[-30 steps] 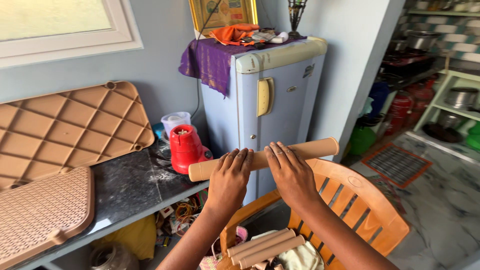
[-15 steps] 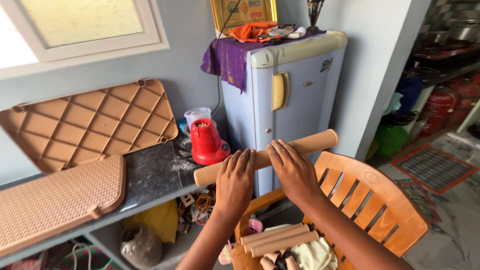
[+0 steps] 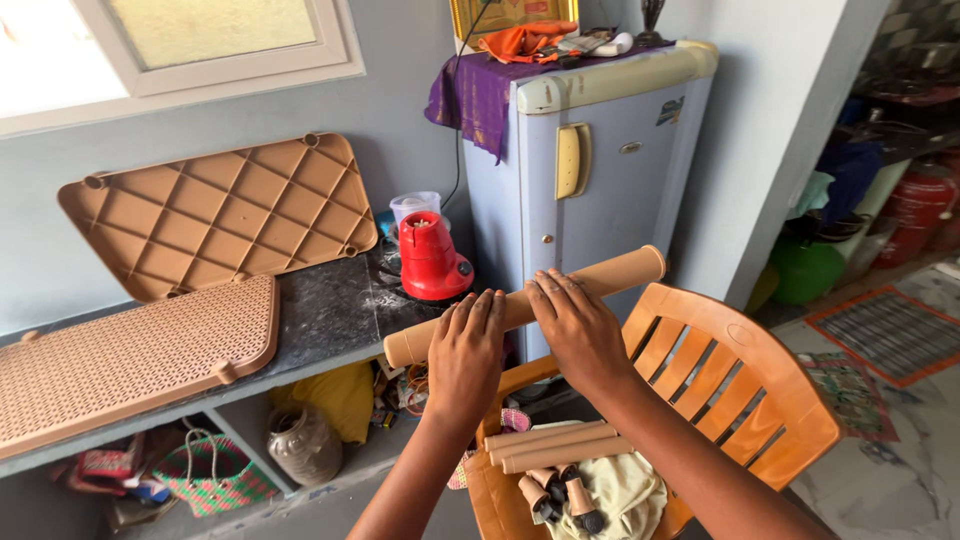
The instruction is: The person assembles a plastic stool by inserting cylindrical cardboard tubes into the leg sockets and attaching black plastic feet. They handle the tubes and feet one at a time, aligning and pressing them into place on the inverted stool frame.
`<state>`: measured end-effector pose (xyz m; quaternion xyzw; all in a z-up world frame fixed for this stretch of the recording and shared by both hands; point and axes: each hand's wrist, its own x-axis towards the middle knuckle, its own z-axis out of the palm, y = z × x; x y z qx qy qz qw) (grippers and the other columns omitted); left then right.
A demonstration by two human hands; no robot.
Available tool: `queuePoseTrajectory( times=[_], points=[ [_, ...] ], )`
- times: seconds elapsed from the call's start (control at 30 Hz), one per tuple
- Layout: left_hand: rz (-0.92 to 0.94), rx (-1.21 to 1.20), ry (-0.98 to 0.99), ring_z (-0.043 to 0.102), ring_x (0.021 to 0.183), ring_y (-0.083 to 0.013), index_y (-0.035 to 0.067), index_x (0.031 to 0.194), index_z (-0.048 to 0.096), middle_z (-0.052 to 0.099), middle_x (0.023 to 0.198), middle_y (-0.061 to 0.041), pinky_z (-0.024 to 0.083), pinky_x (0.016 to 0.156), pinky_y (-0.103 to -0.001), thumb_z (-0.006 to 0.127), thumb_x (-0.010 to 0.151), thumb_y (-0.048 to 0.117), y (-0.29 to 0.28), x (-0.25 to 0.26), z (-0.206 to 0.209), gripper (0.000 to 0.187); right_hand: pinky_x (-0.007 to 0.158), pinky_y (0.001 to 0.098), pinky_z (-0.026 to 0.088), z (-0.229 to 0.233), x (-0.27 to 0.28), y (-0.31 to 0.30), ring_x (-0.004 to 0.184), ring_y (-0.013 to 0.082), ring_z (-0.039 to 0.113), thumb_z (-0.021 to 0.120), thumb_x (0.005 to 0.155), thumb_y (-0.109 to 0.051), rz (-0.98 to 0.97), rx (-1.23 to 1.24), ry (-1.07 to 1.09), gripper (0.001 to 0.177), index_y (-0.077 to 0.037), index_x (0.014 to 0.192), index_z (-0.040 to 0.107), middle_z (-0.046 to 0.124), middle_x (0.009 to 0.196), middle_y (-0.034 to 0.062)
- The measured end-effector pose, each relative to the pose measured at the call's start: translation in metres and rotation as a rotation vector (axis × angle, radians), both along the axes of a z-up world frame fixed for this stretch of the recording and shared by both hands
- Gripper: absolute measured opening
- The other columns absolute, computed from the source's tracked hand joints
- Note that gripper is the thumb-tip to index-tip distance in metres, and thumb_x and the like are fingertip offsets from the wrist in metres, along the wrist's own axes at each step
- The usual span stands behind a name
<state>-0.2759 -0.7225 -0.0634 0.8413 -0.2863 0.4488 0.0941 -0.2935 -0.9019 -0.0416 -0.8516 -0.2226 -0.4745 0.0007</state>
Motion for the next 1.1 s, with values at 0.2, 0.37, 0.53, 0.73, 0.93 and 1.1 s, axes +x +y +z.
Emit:
queuePoseTrajectory(
  times=[0.2, 0.37, 0.53, 0.73, 0.93, 1.1],
  points=[
    [0.039, 0.007, 0.017, 0.057, 0.127, -0.0327, -0.003, 0.138, 0.056, 0.063, 0.134, -0.017, 0.042, 0.110, -0.046, 0.061, 0.084, 0.007, -0.018, 0.006, -0.002, 0.055, 0.108, 0.0443, 0.050, -0.002, 0.018, -0.019, 0.125, 0.0339, 0.063, 0.062, 0.086, 0.001, 0.050, 0.010, -0.002, 0.040, 0.005, 0.126, 0.065, 0.068, 0.128, 0.0211],
    [0.088, -0.024, 0.040, 0.057, 0.128, -0.0336, -0.002, 0.138, 0.056, 0.062, 0.135, -0.016, 0.041, 0.110, -0.047, 0.060, 0.086, 0.007, -0.044, 0.022, -0.011, 0.054, 0.107, 0.0441, 0.050, -0.005, 0.042, -0.046, 0.124, 0.0348, 0.064, 0.063, 0.084, 0.001, 0.116, -0.011, 0.012, 0.041, 0.006, 0.124, 0.065, 0.068, 0.127, 0.0221],
    [0.115, -0.050, -0.003, 0.057, 0.129, -0.0343, -0.003, 0.138, 0.057, 0.062, 0.137, -0.017, 0.041, 0.112, -0.048, 0.060, 0.088, 0.008, -0.075, 0.041, -0.021, 0.051, 0.108, 0.0441, 0.049, -0.009, 0.067, -0.078, 0.124, 0.0338, 0.064, 0.063, 0.086, 0.000, 0.172, -0.025, 0.002, 0.039, 0.005, 0.125, 0.065, 0.068, 0.127, 0.0213],
    [0.152, -0.092, 0.036, 0.056, 0.133, -0.0346, -0.003, 0.137, 0.056, 0.062, 0.138, -0.018, 0.038, 0.117, -0.048, 0.057, 0.087, 0.004, -0.098, 0.054, -0.041, 0.050, 0.108, 0.0441, 0.049, -0.025, 0.092, -0.102, 0.124, 0.0342, 0.064, 0.062, 0.086, -0.001, 0.235, -0.029, 0.041, 0.041, 0.005, 0.126, 0.064, 0.068, 0.128, 0.0208],
    [0.160, -0.095, 0.057, 0.055, 0.133, -0.0354, -0.003, 0.138, 0.056, 0.062, 0.137, -0.018, 0.037, 0.117, -0.048, 0.057, 0.088, 0.005, -0.107, 0.061, -0.064, 0.051, 0.110, 0.0445, 0.047, -0.051, 0.102, -0.112, 0.126, 0.0338, 0.061, 0.060, 0.086, 0.000, 0.262, -0.006, 0.101, 0.043, 0.005, 0.129, 0.062, 0.066, 0.131, 0.0211],
    [0.164, -0.081, 0.145, 0.053, 0.133, -0.0367, -0.005, 0.140, 0.055, 0.061, 0.139, -0.020, 0.034, 0.118, -0.049, 0.056, 0.083, 0.003, -0.107, 0.063, -0.096, 0.057, 0.112, 0.0431, 0.046, -0.084, 0.109, -0.116, 0.128, 0.0324, 0.061, 0.057, 0.087, 0.002, 0.256, -0.014, 0.168, 0.043, 0.004, 0.129, 0.062, 0.066, 0.132, 0.0199]
  ],
)
